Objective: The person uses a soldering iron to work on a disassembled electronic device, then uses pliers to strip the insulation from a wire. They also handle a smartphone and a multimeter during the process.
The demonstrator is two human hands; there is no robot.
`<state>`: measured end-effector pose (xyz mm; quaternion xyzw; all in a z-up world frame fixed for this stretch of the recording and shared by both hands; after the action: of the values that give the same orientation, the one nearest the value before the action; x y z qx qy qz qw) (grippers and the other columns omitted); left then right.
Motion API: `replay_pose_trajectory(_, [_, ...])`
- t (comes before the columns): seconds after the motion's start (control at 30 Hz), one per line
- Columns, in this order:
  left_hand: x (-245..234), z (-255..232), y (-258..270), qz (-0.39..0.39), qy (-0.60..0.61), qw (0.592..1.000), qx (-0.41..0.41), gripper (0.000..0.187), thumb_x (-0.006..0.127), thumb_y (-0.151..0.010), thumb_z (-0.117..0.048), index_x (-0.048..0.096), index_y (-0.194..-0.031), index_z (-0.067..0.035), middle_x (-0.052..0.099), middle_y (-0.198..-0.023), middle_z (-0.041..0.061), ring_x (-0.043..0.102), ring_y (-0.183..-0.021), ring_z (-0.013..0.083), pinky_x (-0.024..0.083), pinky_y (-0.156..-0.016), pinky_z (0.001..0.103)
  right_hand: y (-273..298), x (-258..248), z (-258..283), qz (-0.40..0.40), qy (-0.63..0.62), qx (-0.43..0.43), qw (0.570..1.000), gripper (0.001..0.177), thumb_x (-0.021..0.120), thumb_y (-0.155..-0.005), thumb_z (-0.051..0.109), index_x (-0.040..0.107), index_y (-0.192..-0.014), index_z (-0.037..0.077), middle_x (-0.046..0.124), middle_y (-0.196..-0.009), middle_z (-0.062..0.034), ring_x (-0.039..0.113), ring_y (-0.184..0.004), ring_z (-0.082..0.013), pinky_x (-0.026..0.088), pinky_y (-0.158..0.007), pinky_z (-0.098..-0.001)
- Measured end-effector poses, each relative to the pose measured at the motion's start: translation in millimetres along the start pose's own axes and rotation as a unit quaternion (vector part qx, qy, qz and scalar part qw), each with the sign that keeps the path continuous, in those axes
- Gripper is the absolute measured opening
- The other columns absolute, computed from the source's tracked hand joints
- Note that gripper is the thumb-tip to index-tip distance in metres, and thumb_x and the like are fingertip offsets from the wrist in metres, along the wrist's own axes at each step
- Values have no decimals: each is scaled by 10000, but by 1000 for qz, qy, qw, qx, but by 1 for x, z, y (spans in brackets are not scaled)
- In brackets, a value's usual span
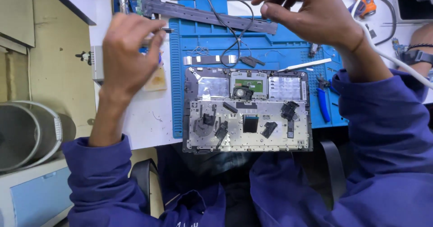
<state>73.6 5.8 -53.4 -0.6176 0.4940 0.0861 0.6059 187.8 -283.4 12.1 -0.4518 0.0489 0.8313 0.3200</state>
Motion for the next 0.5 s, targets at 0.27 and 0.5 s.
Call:
replay_pose_trajectory(0.27, [114,-207,-21,315,68,926,197,206,572,-918,16,637,-1099,-56,701,-881,113,657,-775,298,524,-721,444,21,-14,-16,-52,44,-10,998,93,668,-1208,72,736,-1246,23,706,-1055,-77,643,-906,-174,492,-767,-304])
replay_pose_trajectory(0.5, [294,-236,-56,205,-66,965,148,411,537,-923,78,440,-626,-189,313,-602,-57,250,-567,113,307,-513,305,26,-20,0,-82,-6,-65,994,75,689,-1158,-63,742,-1208,-51,722,-1044,-129,672,-900,-184,510,-743,-284])
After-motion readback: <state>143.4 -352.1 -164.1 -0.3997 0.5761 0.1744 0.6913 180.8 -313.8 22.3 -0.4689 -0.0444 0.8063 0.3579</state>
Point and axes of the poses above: each hand's wrist, its own y-axis away from the middle knuckle, its own x-axis out of the palm, z = x × y, the point moved 5 cm from there along -y, towards the middle knuckle
